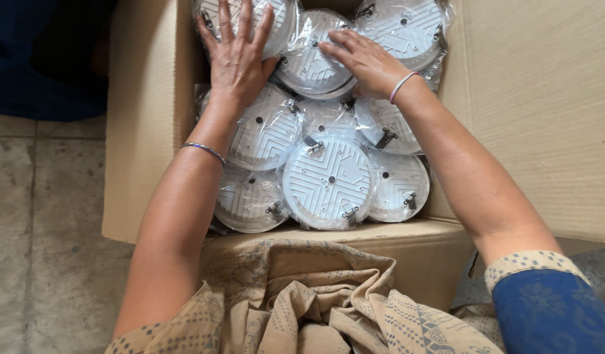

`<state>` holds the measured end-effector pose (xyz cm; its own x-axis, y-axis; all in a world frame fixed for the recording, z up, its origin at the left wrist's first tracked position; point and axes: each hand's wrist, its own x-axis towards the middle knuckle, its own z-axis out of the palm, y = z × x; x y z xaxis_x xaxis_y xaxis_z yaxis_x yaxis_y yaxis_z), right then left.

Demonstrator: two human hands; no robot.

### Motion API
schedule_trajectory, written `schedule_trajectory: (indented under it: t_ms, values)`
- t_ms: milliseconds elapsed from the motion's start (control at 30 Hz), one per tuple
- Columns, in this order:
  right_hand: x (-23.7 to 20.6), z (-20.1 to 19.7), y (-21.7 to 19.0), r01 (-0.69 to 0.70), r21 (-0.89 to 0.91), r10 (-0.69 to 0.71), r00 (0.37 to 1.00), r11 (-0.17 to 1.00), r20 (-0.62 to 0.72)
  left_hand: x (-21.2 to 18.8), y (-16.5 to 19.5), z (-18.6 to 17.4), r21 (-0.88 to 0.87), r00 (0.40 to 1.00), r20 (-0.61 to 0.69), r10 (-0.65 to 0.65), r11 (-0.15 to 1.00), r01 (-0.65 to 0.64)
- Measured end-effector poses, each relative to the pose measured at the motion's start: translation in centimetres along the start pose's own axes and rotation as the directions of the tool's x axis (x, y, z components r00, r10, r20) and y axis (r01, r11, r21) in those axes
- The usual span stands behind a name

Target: The person sits on the floor in front of an open cardboard box and arranges plastic-wrapped round LED ceiling light fixtures inside it, lifting units one at a time, turning them to fit, and pressing them into a tight layer to fill the box.

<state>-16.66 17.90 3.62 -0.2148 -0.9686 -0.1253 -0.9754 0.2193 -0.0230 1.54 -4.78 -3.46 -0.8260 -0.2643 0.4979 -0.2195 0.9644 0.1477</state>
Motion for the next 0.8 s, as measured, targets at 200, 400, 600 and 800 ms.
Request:
schedule_trajectory:
  t_ms: [200, 400, 600, 800]
  values:
    - [-1.3, -0.5, -0.1, 0.043, -0.074, -0.052, 0.991, 0.996, -0.123, 0.2, 0.2, 0.3, 0.045, 1.000, -0.027, -0.013, 0.999, 0.014]
    - [-2.3, 1.8, 0.1, 0.081, -0.107, -0.112, 0.940, 0.991, -0.321, 0.3, 0.1, 0.7, 0.046, 0.999, -0.054, 0.004, 0.999, -0.002]
    - [-3.0, 5.3, -1.7, 0.016, -0.040, -0.032, 0.904, 0.999, -0.425, 0.3, 0.1, 0.1, 0.008, 0.997, 0.063, -0.034, 0.999, 0.033]
    - [-3.4, 4.9, -2.1, -0.016, -0.027, 0.005, 0.927, 1.000, -0.376, 0.0, 0.4, -0.8, -0.011, 0.991, 0.128, -0.032, 0.999, 0.034]
